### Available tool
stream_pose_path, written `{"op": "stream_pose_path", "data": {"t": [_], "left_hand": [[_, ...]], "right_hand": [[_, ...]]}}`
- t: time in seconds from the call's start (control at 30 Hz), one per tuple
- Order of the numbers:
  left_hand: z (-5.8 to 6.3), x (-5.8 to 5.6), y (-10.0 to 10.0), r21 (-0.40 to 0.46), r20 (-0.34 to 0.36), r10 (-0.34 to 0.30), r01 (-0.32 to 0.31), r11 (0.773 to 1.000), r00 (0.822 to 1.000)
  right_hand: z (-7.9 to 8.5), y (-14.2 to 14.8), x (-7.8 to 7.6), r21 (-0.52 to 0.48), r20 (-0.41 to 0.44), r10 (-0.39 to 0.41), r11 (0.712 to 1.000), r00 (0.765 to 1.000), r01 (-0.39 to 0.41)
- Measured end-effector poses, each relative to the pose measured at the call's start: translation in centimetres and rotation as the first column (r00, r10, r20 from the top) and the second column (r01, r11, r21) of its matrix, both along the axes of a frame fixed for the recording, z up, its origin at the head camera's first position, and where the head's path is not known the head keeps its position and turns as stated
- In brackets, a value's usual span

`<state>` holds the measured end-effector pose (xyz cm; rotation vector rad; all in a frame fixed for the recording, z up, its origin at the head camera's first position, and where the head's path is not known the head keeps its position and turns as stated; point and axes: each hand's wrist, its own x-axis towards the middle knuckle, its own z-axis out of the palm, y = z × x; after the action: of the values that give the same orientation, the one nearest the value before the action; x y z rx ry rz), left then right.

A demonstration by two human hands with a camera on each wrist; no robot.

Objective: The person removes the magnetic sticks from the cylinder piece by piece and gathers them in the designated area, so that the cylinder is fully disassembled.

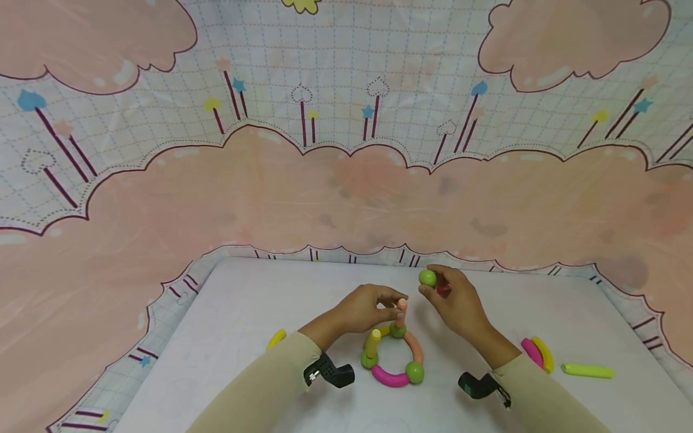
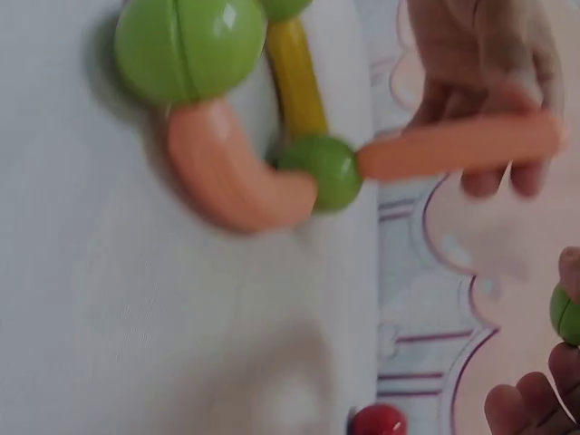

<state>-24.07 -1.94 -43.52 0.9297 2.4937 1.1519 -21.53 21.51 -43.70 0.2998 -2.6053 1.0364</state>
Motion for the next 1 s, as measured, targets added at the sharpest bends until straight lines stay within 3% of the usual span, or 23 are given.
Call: {"op": "stream_pose_path", "data": {"t": [0.37,0.53,0.73,1.0], "left_hand": [[-0.3,-0.2,-0.4,0.018,0.026,0.006,-0.007,1.0,1.0],[-0.5,-0.2,-0.7,0.03,0.026,0.001,-0.002,1.0,1.0],[-0.8,-0.3,-1.2,0.054,0.044,0.019,-0.021,0.998,0.999],[-1.1,-0.3,-1.6,0.041,0.056,0.052,-0.054,0.998,0.997]], "right_hand": [[-1.8,1.5,-2.4,0.04,0.145,-0.046,0.998,0.988,0.041],[-2.7,1.5,-3.5,0.039,0.145,-0.017,0.999,0.989,0.012],[-3.7,1.4,-4.7,0.075,0.083,0.015,0.997,0.996,-0.021],[-4.3,1.1,-5.4,0.159,0.098,-0.021,0.987,0.995,0.006]]}}
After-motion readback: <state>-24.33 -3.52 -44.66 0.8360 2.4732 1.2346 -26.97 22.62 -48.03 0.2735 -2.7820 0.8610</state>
